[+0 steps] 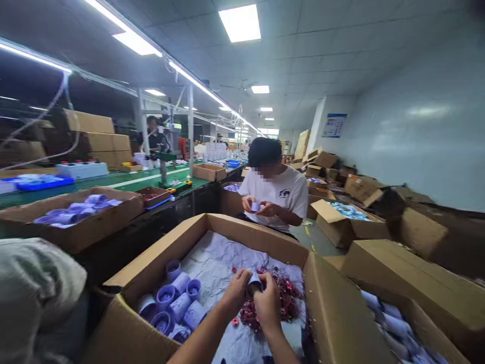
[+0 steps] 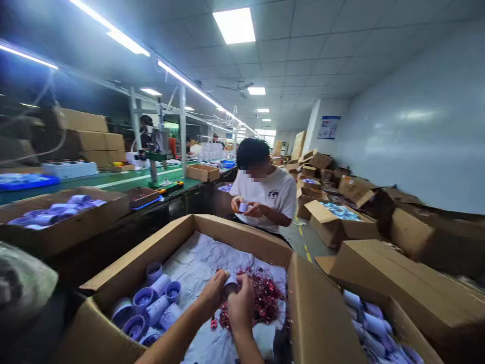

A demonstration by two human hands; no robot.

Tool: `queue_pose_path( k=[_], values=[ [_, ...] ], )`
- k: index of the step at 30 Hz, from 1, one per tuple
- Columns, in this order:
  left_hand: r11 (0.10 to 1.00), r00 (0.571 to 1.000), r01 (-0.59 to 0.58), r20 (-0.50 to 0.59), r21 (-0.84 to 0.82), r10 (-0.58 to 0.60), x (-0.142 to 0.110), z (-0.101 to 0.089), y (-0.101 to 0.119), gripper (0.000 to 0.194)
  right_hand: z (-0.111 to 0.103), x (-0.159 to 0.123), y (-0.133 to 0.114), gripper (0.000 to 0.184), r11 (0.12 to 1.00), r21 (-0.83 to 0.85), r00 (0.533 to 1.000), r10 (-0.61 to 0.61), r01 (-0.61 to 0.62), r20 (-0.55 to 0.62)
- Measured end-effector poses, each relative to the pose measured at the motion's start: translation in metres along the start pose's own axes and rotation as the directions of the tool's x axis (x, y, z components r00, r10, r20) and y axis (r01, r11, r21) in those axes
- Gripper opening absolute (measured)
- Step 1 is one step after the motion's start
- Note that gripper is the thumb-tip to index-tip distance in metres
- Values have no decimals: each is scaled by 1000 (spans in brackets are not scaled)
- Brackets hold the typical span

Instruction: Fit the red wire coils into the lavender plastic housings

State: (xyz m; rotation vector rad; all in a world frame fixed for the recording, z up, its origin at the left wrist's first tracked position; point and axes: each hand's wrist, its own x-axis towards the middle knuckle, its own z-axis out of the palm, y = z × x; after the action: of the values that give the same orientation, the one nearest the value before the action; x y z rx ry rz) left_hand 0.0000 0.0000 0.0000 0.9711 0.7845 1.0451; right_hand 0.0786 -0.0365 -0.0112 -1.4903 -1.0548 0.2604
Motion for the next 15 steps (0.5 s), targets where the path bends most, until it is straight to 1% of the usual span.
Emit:
queue_pose_path(
  k=[2,4,6,7,11,15],
  values=[
    [998,995,61,-77,14,-60,3,-2,-4,20,3,0,8,8,998,60,999,34,-37,42],
    [995,986,103,-132,16,-100,5,-4,-8,20,4,1,14,9,993,94,993,69,-78,93],
    [991,980,130,-154,16,-126,7,-5,-9,20,5,1,16,10,986,107,981,110,-128,160],
    [991,980,130,-155,15,-126,7,-6,-9,20,5,0,16,11,985,92,978,128,-144,168],
    [994,985,107,-136,-2,-107,6,-8,-10,24,7,-3,10,6,983,12,978,181,-183,106],
    [993,987,114,-111,-6,-114,8,-12,-11,27,11,2,8,8,973,26,970,228,-231,82]
  ],
)
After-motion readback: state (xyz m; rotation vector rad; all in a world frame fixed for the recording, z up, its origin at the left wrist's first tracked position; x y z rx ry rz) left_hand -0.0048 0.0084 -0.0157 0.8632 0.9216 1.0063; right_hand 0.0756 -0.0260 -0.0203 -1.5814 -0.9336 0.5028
